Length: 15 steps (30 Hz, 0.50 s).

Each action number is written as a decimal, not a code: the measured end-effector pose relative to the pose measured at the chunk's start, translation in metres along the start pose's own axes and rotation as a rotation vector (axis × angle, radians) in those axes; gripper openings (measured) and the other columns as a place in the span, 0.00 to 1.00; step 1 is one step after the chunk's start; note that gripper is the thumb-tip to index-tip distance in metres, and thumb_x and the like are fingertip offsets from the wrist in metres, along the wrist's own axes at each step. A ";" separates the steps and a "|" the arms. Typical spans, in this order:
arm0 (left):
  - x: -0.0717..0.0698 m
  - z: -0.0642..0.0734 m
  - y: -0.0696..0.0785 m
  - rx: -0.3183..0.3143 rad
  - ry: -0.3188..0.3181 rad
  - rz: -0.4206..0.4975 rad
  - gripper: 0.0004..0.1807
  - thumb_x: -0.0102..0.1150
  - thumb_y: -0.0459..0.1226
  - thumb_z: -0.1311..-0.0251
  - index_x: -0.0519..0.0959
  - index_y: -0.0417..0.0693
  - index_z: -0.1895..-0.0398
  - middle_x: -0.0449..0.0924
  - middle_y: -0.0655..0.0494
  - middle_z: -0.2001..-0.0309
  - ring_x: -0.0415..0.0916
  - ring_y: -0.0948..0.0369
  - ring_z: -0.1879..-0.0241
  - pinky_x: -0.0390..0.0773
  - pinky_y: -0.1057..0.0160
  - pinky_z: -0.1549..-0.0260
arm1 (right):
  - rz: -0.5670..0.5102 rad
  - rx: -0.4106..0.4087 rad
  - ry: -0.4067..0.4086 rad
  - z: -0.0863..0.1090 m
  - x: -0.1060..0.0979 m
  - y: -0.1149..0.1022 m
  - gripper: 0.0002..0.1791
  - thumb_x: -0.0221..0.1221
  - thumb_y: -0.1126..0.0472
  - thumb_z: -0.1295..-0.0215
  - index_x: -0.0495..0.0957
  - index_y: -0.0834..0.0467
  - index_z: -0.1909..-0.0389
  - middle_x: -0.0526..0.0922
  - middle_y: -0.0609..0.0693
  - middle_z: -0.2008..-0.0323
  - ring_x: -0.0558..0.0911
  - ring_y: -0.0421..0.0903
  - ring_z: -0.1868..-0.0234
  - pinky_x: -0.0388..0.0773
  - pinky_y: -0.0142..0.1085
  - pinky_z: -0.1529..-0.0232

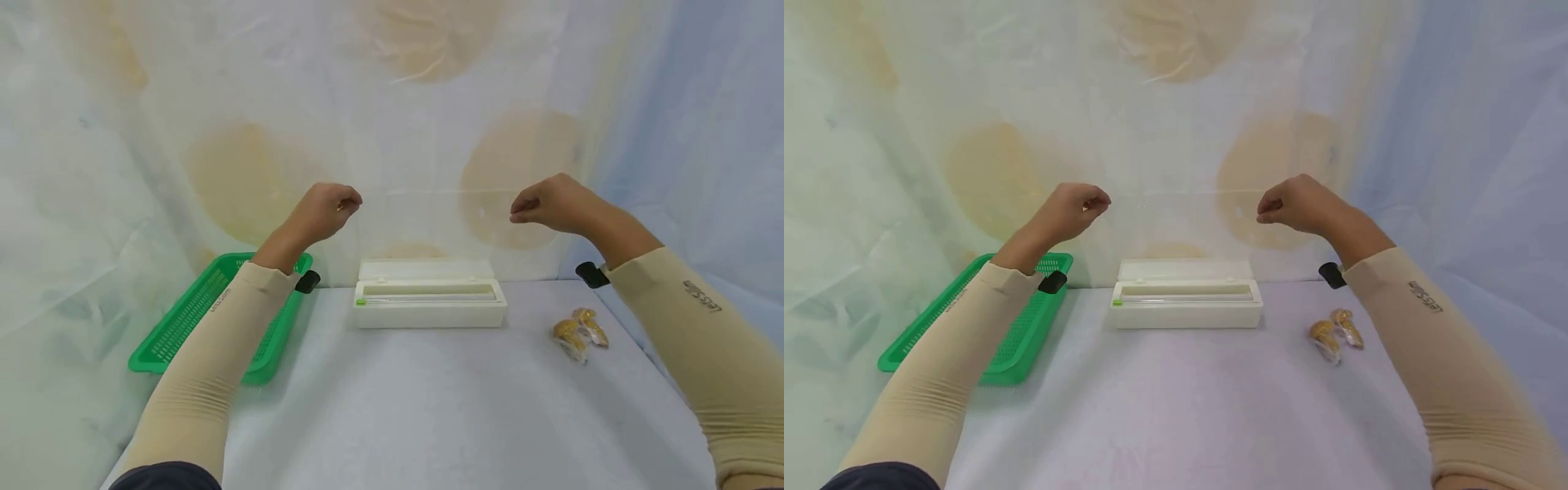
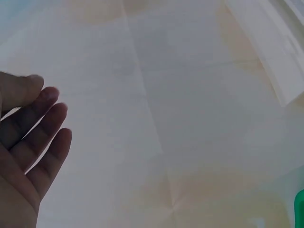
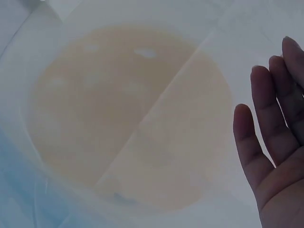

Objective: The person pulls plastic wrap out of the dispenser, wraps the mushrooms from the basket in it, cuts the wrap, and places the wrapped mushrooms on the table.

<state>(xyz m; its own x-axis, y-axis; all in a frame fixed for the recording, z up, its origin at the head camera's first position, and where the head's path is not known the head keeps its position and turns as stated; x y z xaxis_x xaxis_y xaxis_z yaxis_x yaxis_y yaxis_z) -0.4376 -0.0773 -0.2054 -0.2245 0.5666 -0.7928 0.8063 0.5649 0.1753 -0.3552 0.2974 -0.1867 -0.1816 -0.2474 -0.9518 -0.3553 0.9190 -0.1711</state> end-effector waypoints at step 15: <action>0.004 0.053 0.036 0.076 -0.219 0.225 0.05 0.60 0.33 0.36 0.84 0.47 0.59 0.84 0.62 0.63 0.81 0.63 0.63 0.78 0.59 0.61 | -0.061 -0.091 -0.081 0.069 0.023 -0.009 0.06 0.66 0.55 0.38 0.85 0.51 0.63 0.84 0.39 0.67 0.81 0.38 0.66 0.79 0.37 0.66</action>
<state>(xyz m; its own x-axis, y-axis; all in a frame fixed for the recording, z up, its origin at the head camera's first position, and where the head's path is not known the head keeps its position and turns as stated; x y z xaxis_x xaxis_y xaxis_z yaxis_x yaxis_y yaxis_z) -0.3804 -0.0859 -0.2333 0.0801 0.5249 -0.8474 0.8630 0.3889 0.3225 -0.2930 0.3045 -0.2241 -0.0839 -0.2735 -0.9582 -0.4457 0.8704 -0.2094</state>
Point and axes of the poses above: each hand's wrist, its own z-axis away from the middle knuckle, its own x-axis out of the palm, y = z × x, the point moved 4 cm from there along -z, towards the middle knuckle
